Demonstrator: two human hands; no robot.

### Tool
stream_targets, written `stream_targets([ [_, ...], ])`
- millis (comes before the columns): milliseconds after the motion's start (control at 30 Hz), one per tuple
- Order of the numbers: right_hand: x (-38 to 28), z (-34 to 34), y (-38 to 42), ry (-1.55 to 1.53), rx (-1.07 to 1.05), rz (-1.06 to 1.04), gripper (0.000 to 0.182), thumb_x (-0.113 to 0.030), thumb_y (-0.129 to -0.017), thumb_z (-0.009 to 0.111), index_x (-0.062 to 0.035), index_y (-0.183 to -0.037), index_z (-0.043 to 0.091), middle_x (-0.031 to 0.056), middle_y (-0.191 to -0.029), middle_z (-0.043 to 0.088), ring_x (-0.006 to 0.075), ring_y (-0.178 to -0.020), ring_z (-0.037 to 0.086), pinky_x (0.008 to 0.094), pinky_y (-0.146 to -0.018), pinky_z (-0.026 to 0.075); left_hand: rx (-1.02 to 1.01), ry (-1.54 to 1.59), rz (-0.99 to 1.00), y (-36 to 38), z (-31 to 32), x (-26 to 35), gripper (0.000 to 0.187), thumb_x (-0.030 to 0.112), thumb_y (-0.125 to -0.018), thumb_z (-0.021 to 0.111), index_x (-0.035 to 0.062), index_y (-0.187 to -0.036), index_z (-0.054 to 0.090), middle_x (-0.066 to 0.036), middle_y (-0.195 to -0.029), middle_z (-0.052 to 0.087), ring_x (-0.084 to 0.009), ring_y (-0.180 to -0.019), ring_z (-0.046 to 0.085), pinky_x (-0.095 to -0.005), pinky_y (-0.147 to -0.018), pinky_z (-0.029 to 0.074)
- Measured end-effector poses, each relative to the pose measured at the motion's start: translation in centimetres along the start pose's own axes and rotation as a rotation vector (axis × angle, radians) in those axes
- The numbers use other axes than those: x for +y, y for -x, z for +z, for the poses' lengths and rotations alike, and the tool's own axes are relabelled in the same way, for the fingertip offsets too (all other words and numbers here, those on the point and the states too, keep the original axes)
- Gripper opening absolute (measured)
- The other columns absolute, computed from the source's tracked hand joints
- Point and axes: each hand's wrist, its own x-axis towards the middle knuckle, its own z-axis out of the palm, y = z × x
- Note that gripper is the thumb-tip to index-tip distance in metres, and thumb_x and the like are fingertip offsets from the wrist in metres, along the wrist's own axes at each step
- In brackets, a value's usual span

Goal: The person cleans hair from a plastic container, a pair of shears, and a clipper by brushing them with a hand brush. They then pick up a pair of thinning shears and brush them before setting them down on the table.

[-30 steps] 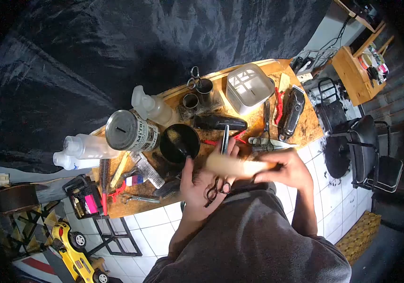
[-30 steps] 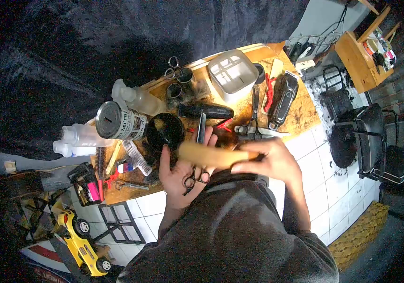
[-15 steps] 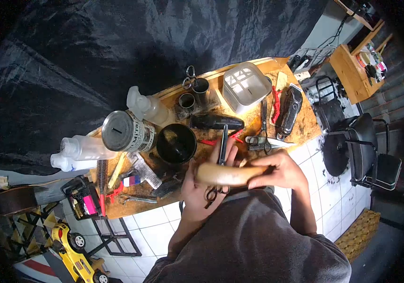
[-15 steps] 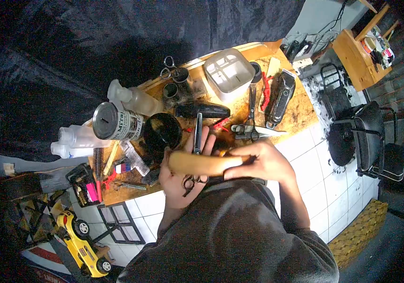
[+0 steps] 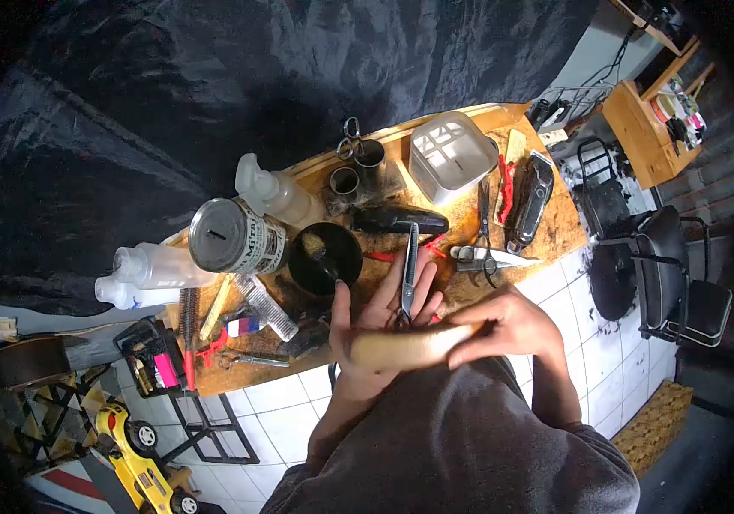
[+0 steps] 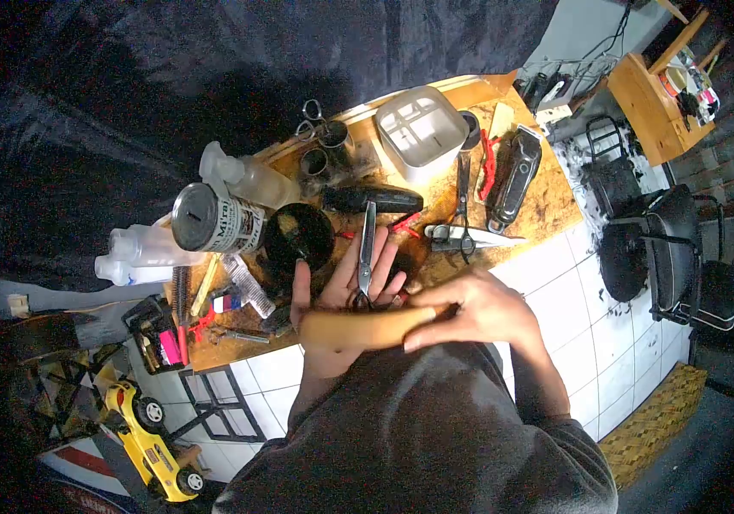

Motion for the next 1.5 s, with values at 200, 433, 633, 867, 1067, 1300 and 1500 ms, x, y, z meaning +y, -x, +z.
stream_targets([
  [200, 0.2, 0.1, -1.0, 0.025, 0.698, 0.159, 0.042, -0.024, -0.069, 0.081, 0.0022, -0.098, 0.067, 0.0134, -0.085, 0.069, 0.0151, -0.076, 0.066, 0.0282, -0.070, 0.051, 0.002, -0.033, -0.027, 0.7, -0.2, 0.1, 0.076, 0.054, -0.094, 0.023, 0.0007, -0.146, 0.011, -0.012, -0.152, 0.017, -0.0241, -0.142, 0.012, -0.0391, -0.115, 0.008],
  [433, -0.4, -1.1, 0.3, 0.088, 0.064, -0.150, 0.039, -0.028, -0.065, 0.084, -0.0039, -0.093, 0.071, 0.0091, -0.078, 0.070, 0.0131, -0.068, 0.066, 0.0251, -0.061, 0.050, 0.058, -0.067, -0.011, 0.2, 0.3, 0.5, 0.068, 0.047, -0.097, 0.025, 0.0003, -0.146, 0.014, -0.012, -0.153, 0.016, -0.0219, -0.142, 0.014, -0.0371, -0.114, 0.014],
  [633, 0.9, -0.5, -0.3, 0.039, 0.486, 0.075, 0.039, -0.027, -0.070, 0.081, 0.0009, -0.093, 0.069, 0.0114, -0.079, 0.069, 0.0133, -0.071, 0.065, 0.0278, -0.064, 0.049, 0.033, -0.202, 0.050, 0.9, 0.3, 0.9, 0.058, 0.034, -0.097, 0.028, 0.0036, -0.145, 0.018, -0.012, -0.152, 0.018, -0.0232, -0.141, 0.018, -0.0369, -0.113, 0.018],
  [867, 0.9, -2.5, 0.7, -0.153, 0.352, 0.029, 0.038, -0.024, -0.068, 0.082, -0.0003, -0.095, 0.068, 0.0075, -0.081, 0.069, 0.0100, -0.074, 0.061, 0.0264, -0.065, 0.048, 0.207, -0.437, 0.085, 1.9, -0.5, 1.7, 0.057, 0.002, -0.089, 0.054, 0.0057, -0.141, 0.032, -0.015, -0.139, 0.042, -0.0242, -0.126, 0.045, -0.0364, -0.101, 0.042],
  [1067, 0.7, -1.8, 0.3, 0.081, 0.384, 0.066, 0.041, -0.026, -0.066, 0.084, 0.0013, -0.093, 0.069, 0.0112, -0.076, 0.068, 0.0145, -0.066, 0.065, 0.0270, -0.062, 0.049, 0.228, -0.559, 0.102, 2.0, 0.4, 2.3, 0.051, 0.000, -0.089, 0.052, 0.0001, -0.138, 0.036, -0.015, -0.132, 0.050, -0.0246, -0.122, 0.049, -0.0371, -0.101, 0.042],
  [1300, 0.6, -2.1, 0.5, -0.053, 0.703, 0.212, 0.041, -0.021, -0.068, 0.082, 0.0016, -0.099, 0.067, 0.0102, -0.081, 0.069, 0.0119, -0.072, 0.064, 0.0272, -0.066, 0.050, 0.217, -0.446, 0.020, 2.2, 0.2, 1.1, 0.052, 0.000, -0.091, 0.050, -0.0010, -0.140, 0.032, -0.016, -0.136, 0.045, -0.0262, -0.122, 0.049, -0.0376, -0.101, 0.042],
  [1500, -1.0, -2.8, 0.8, 0.147, -0.039, 0.025, 0.037, -0.025, -0.067, 0.084, -0.0020, -0.092, 0.070, 0.0085, -0.072, 0.067, 0.0135, -0.065, 0.065, 0.0265, -0.061, 0.048, 0.264, -0.451, 0.050, 1.7, -0.1, 1.1, 0.048, 0.019, -0.097, 0.045, -0.0019, -0.138, 0.033, -0.014, -0.137, 0.044, -0.0221, -0.119, 0.050, -0.0329, -0.095, 0.046],
])
